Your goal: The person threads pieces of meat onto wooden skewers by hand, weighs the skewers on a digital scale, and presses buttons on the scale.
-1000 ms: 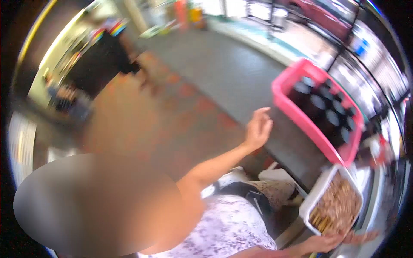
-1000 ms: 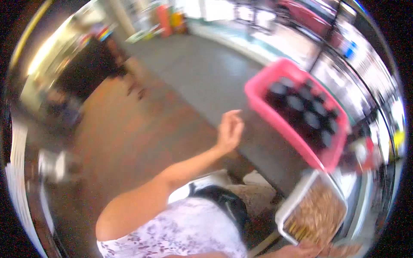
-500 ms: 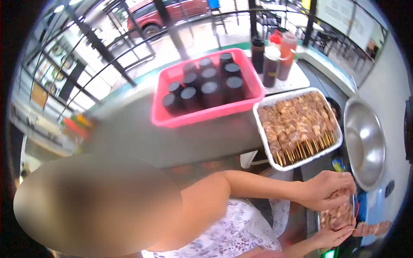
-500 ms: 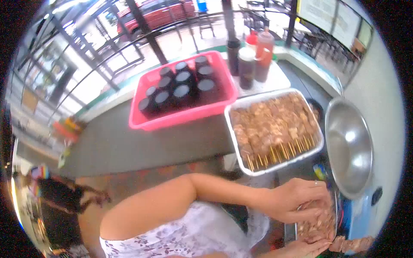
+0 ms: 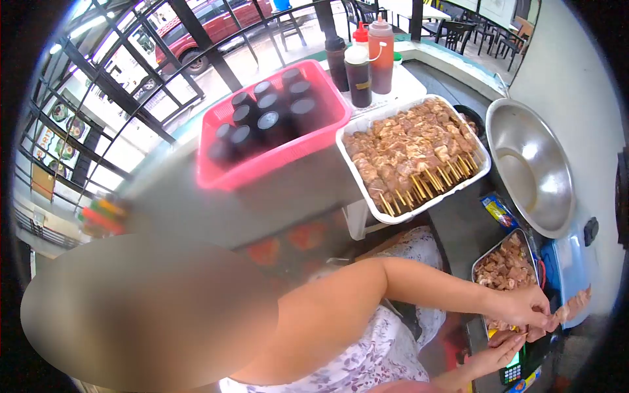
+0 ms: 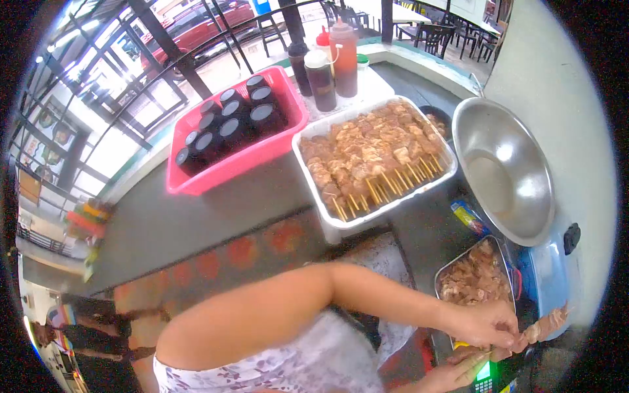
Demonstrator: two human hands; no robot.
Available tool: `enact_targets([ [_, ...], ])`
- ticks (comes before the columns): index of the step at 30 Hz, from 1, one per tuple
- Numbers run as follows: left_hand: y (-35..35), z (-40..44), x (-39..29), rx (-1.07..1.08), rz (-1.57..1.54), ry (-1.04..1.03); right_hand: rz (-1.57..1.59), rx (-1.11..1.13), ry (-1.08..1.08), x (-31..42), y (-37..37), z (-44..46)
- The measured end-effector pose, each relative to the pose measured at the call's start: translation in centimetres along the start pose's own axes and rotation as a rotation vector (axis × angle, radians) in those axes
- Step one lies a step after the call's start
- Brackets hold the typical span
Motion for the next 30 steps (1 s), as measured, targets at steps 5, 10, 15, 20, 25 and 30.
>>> enact_targets([
  [5,-1.7,0.9,0.8,0.059,-0.071,0.173,-0.029,0.013,-0.003,-1.0,2.9,1.2],
  [10,-3.2,2.2,2.5,0.072,0.021,0.221,-0.482,0.192,0.207,-0.1,6.2,1.7],
  [15,-3.8,3.7,3.4,0.116,0.022,0.014,-1.280,-0.114,0.557,9.9,12.0,-1.3],
  [20,-4.0,1.5,4.4,0.085,0.191,0.065,-1.516,-0.457,0.750,6.9,14.2,-4.1],
  [25,-3.6,-0.5,3.8,0.251,0.251,0.211,-0.836,0.070,0.326,3.0,10.4,-6.0],
  [30,-3.7,-0.4,3.0,0.313,0.105,0.262,-0.292,-0.035,-0.079,2.4,6.2,-4.8],
])
Point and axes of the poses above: each hand's wrist, its own z-axis towards the middle knuckle, its own y-axis out of the back of the hand, x = y × z, the point moved 4 cm from there along z, towards the middle knuckle, and after that the axes turned 1 degree about -z, right-handed, at the moved point
